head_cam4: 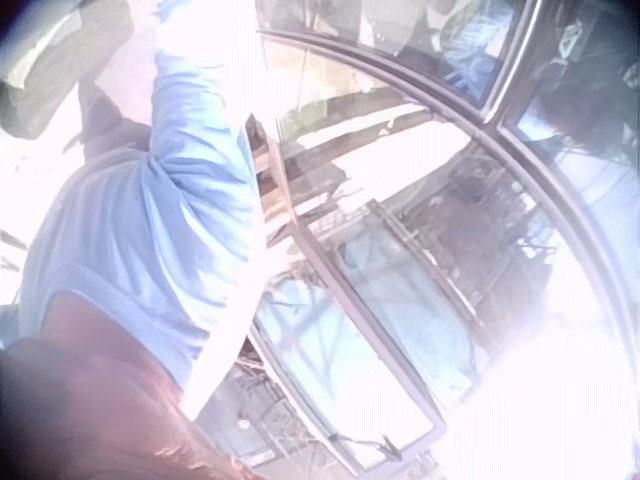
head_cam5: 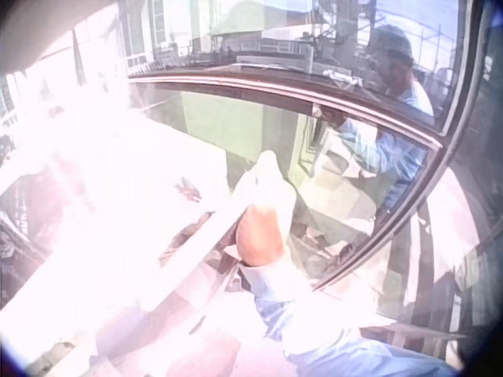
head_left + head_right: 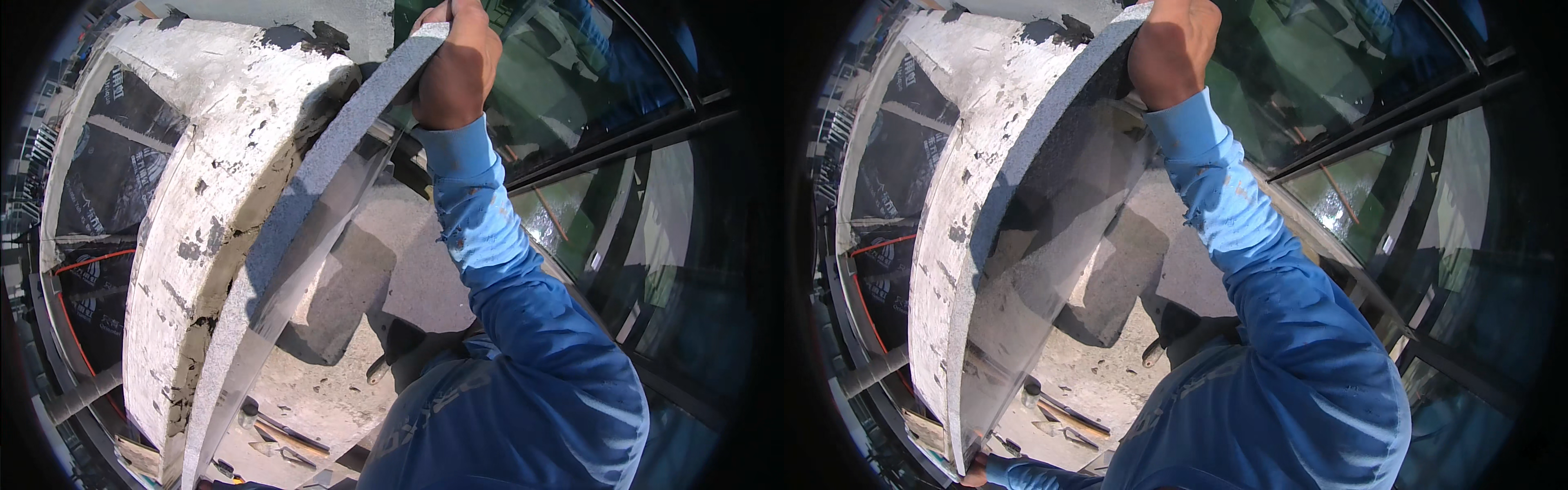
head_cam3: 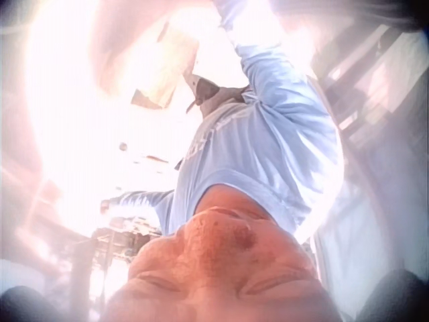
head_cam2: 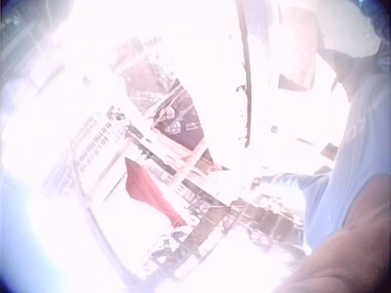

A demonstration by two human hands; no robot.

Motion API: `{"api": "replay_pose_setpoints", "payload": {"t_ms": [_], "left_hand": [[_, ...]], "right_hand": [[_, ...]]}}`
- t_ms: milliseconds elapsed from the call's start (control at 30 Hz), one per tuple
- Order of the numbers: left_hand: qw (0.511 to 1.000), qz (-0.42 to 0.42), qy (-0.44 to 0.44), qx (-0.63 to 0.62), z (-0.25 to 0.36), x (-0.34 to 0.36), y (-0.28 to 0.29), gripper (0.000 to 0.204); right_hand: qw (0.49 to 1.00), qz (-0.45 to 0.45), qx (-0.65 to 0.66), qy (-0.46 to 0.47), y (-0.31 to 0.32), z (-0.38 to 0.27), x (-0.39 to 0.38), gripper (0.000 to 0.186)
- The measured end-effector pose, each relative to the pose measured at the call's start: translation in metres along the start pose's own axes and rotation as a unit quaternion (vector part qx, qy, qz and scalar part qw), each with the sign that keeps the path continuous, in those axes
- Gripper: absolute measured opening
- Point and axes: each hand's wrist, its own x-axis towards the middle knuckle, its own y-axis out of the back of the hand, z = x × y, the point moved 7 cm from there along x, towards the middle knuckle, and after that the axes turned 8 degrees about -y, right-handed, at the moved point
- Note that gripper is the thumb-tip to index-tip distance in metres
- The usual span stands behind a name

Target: The person spreads mortar on a concrete ledge, then repeatedly lifts, positions, and taps a large stone slab into place using a hammer and a level. The person adjusts the slab multiple times to align it with the surrounding structure.

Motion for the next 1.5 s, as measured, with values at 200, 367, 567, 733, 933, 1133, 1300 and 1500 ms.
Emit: {"api": "replay_pose_setpoints", "payload": {"t_ms": [200, 367, 567, 733, 933, 1133, 1300, 1500], "left_hand": [[0.998, 0.060, 0.001, -0.006, -0.003, 0.007, 0.010, 0.030], [0.992, 0.121, 0.004, -0.016, -0.005, 0.024, 0.019, 0.030], [0.976, 0.216, 0.016, -0.031, 0.010, 0.029, 0.012, 0.029], [0.975, 0.213, 0.035, -0.061, 0.000, 0.038, 0.012, 0.034], [0.987, 0.132, 0.054, -0.075, -0.002, 0.034, -0.012, 0.043], [0.998, 0.063, -0.017, 0.003, -0.015, 0.050, -0.004, 0.046], [0.989, 0.051, -0.113, 0.077, -0.009, 0.047, 0.002, 0.043], [0.997, 0.071, -0.020, 0.035, 0.009, 0.026, -0.021, 0.035]], "right_hand": [[0.991, 0.006, -0.055, 0.125, -0.006, 0.008, 0.005, 0.026], [0.967, 0.097, -0.128, 0.199, -0.001, 0.008, 0.014, 0.015], [0.994, 0.053, 0.003, 0.092, -0.018, 0.038, 0.036, 0.036], [0.999, -0.040, 0.034, 0.014, -0.030, 0.047, 0.042, 0.033], [0.980, -0.018, -0.123, 0.156, -0.041, 0.011, 0.024, 0.044], [0.988, -0.026, -0.090, 0.127, -0.045, 0.022, 0.029, 0.044], [0.989, -0.054, -0.090, 0.103, -0.046, 0.025, 0.031, 0.045], [0.986, -0.066, -0.110, 0.104, -0.045, 0.024, 0.033, 0.045]]}}
